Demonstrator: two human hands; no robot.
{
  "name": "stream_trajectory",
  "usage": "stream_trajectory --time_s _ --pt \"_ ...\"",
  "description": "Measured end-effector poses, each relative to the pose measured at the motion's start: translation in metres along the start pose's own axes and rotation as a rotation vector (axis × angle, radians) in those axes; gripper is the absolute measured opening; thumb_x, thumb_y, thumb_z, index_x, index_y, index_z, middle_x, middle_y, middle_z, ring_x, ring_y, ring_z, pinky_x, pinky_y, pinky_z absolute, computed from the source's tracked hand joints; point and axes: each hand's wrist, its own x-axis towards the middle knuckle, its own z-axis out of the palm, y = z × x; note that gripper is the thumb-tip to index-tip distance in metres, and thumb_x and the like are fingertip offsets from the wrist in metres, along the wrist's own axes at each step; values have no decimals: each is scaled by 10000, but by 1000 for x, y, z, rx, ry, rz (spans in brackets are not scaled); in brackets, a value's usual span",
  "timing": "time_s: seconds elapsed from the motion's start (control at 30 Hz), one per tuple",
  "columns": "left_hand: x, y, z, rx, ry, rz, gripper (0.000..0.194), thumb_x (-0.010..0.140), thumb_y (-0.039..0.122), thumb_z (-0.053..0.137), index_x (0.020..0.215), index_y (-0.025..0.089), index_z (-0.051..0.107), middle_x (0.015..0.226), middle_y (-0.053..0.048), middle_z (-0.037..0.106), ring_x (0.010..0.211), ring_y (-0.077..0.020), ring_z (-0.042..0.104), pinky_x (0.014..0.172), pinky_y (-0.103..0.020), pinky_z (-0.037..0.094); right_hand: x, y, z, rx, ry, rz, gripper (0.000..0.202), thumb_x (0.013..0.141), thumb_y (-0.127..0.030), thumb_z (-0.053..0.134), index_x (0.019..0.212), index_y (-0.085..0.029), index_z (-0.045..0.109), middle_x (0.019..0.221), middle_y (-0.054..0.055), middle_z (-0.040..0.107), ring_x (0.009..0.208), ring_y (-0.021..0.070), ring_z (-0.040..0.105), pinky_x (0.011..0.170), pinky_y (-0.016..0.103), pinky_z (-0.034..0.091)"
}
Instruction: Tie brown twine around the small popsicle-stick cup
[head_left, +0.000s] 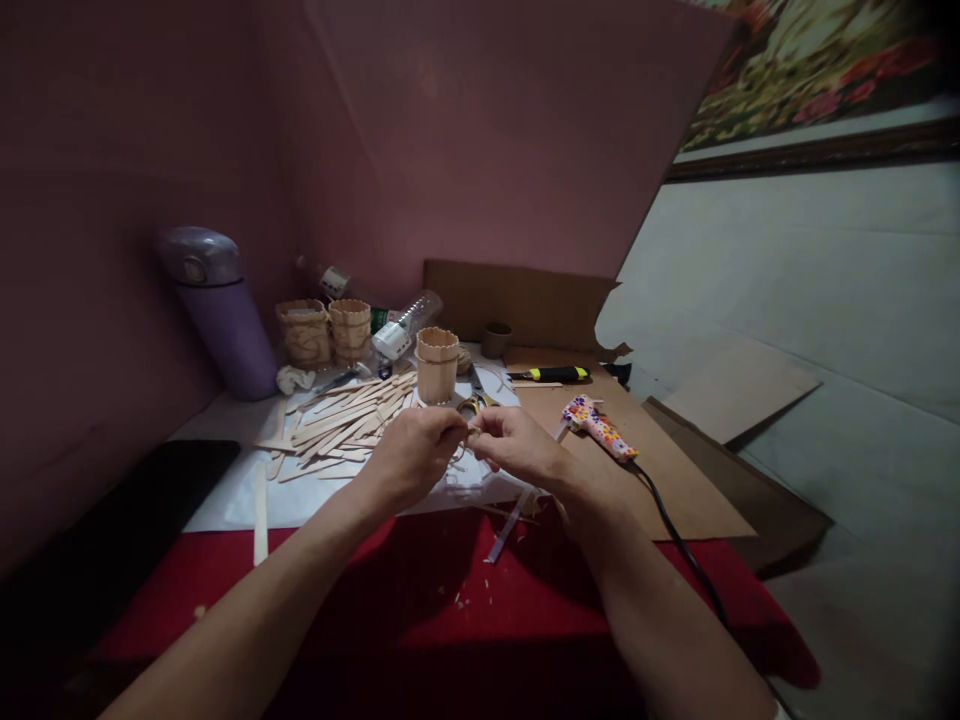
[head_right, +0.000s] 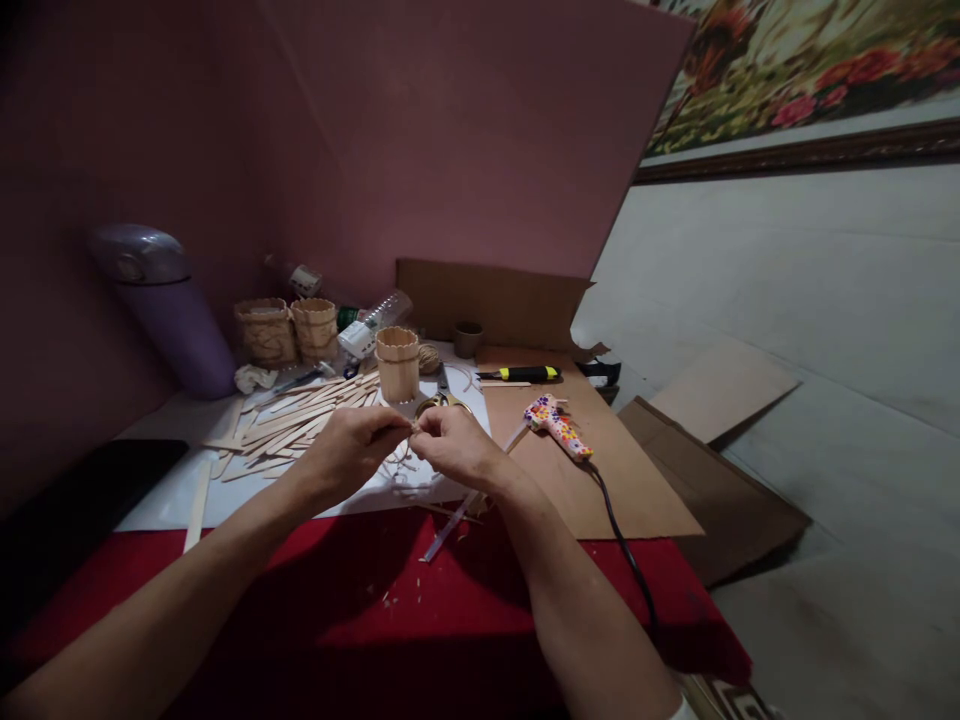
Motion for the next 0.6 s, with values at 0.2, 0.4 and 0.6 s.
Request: stream_trajectory --time_s 0.2,0.4,0.6 --pt "1 5 -5 -34 -9 -99 191 775 221 521 678 175 679 596 -30 627 546 -127 498 537 -240 323 2 6 -1 139 -3 18 86 715 -222 590 702 -143 559 597 10 598 459 84 526 380 175 399" --pt "4 6 -7 -259 28 -243 196 730 253 567 572 165 643 479 10 532 431 -94 402 440 -221 266 1 2 0 135 96 -14 148 730 -269 604 666 -143 560 581 6 593 407 76 495 339 186 377" --pt "4 6 -7 -374 49 -266 179 677 257 611 523 168 625 454 21 495 428 -87 376 407 -207 246 -2 -7 5 185 171 -47 132 730 -245 580 643 -147 561 544 -19 574 371 49 429 338 176 330"
